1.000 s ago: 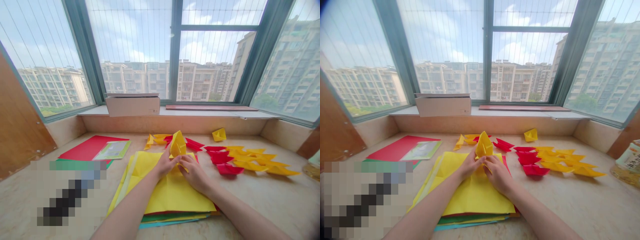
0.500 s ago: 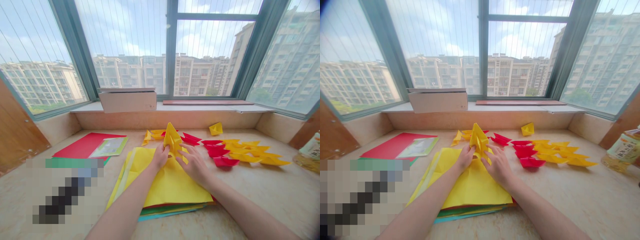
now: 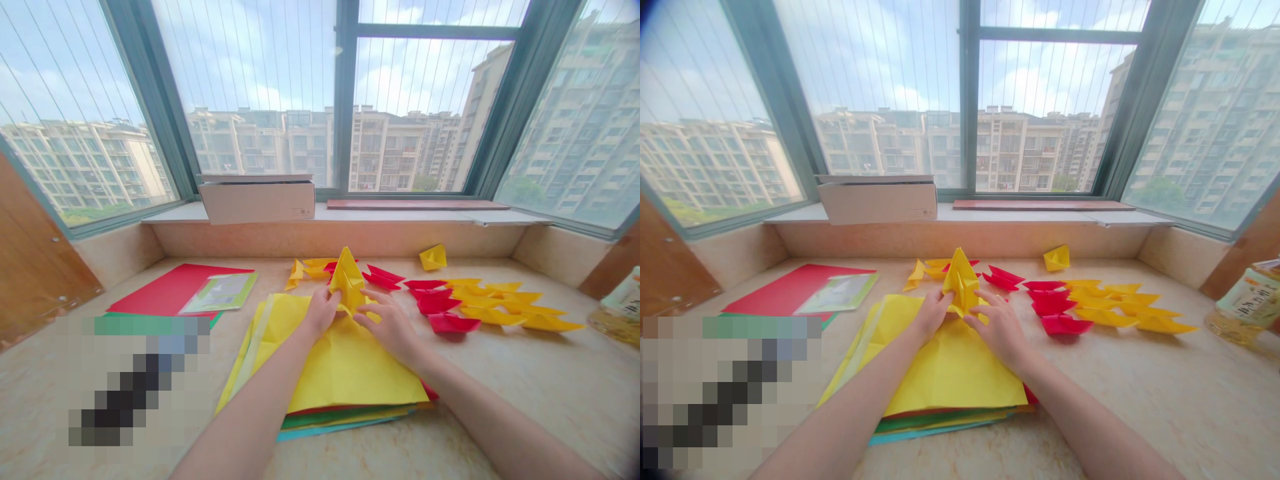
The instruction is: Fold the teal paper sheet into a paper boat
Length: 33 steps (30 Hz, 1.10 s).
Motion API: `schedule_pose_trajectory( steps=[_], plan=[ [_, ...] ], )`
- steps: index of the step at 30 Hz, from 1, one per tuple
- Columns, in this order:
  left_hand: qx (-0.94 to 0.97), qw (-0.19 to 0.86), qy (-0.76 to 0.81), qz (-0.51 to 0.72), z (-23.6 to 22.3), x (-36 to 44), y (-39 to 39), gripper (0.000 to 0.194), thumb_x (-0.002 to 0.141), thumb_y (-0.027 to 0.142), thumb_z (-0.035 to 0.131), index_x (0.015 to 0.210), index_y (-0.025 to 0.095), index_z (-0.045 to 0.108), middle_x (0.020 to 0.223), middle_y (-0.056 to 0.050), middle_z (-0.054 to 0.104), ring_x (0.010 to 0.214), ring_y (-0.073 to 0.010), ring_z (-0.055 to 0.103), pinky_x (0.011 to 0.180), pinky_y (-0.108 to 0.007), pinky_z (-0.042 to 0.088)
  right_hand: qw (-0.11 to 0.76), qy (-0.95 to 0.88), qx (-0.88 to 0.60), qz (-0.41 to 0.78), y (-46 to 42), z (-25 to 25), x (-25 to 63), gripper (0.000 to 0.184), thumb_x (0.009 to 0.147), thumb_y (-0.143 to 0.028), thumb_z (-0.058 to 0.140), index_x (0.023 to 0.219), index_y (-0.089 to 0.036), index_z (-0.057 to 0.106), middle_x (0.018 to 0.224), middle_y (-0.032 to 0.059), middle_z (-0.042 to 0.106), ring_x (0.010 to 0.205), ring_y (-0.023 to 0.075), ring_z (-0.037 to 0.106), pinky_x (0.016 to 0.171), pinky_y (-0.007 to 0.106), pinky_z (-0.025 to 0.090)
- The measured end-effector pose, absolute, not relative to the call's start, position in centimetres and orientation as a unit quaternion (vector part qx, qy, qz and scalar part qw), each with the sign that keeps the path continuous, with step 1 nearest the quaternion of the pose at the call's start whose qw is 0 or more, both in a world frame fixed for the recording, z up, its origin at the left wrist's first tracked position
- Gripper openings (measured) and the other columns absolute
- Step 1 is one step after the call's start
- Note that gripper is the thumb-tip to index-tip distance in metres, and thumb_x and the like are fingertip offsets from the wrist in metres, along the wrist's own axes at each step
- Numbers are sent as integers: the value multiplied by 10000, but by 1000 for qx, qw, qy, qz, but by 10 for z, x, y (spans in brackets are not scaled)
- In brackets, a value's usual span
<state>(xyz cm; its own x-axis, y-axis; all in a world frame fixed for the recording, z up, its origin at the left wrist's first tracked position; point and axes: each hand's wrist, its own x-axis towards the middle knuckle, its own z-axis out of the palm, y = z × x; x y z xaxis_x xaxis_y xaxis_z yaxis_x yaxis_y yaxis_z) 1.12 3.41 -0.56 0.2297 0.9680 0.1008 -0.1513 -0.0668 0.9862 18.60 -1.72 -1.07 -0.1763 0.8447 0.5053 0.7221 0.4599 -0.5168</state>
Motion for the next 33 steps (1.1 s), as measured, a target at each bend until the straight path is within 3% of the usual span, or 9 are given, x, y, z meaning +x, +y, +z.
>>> schedule_pose_trajectory(
  steps=[4,10,13,18,23,28,33],
  plan=[
    [533,567,381,500,-7,12,36,243,804,320,662,971,144,677,921,-82,745,785,-217,710,631,-280,573,383,-764,-515,70,-19,-11,186,161,894,-322,636,890,-282,792,1327,70,623,1194,273,581,1033,495,428],
    [519,571,382,509,-10,13,35,182,785,288,686,899,145,676,894,-74,741,802,-225,702,643,-287,567,360,-793,-488,-54,-25,-9,180,136,871,-248,654,832,-269,783,1244,77,676,1149,306,587,1004,548,417],
    [512,581,375,510,-11,13,36,196,781,299,702,913,156,674,936,-85,740,820,-239,704,664,-318,577,402,-788,-464,-51,-28,-6,179,153,864,-191,629,793,-237,756,1144,76,722,1098,291,616,1003,530,425],
    [482,593,367,531,-19,8,47,296,829,353,679,1084,211,633,1117,-97,708,956,-235,695,743,-325,569,579,-655,-474,108,-26,3,185,180,893,-312,589,895,-208,736,1035,75,754,1008,256,680,953,439,493],
    [456,613,294,575,-19,5,50,414,797,314,741,1175,299,570,1191,-32,684,1020,-190,680,848,-321,542,690,-437,-433,380,-13,11,195,270,856,-419,629,917,-174,724,935,86,771,886,264,726,809,393,575],
    [439,661,168,585,-6,8,39,401,775,283,782,1129,237,599,1149,-51,712,1104,-205,659,959,-330,491,701,-336,-366,512,-1,8,203,201,774,-321,714,898,-162,716,1006,113,767,950,249,731,836,355,592],
    [428,700,153,550,-5,9,34,405,783,284,774,1145,179,626,1107,-99,736,1141,-259,648,979,-370,487,623,-428,-467,458,0,5,211,249,784,-398,682,802,-150,691,803,103,765,759,241,739,674,330,580]
  ],
)
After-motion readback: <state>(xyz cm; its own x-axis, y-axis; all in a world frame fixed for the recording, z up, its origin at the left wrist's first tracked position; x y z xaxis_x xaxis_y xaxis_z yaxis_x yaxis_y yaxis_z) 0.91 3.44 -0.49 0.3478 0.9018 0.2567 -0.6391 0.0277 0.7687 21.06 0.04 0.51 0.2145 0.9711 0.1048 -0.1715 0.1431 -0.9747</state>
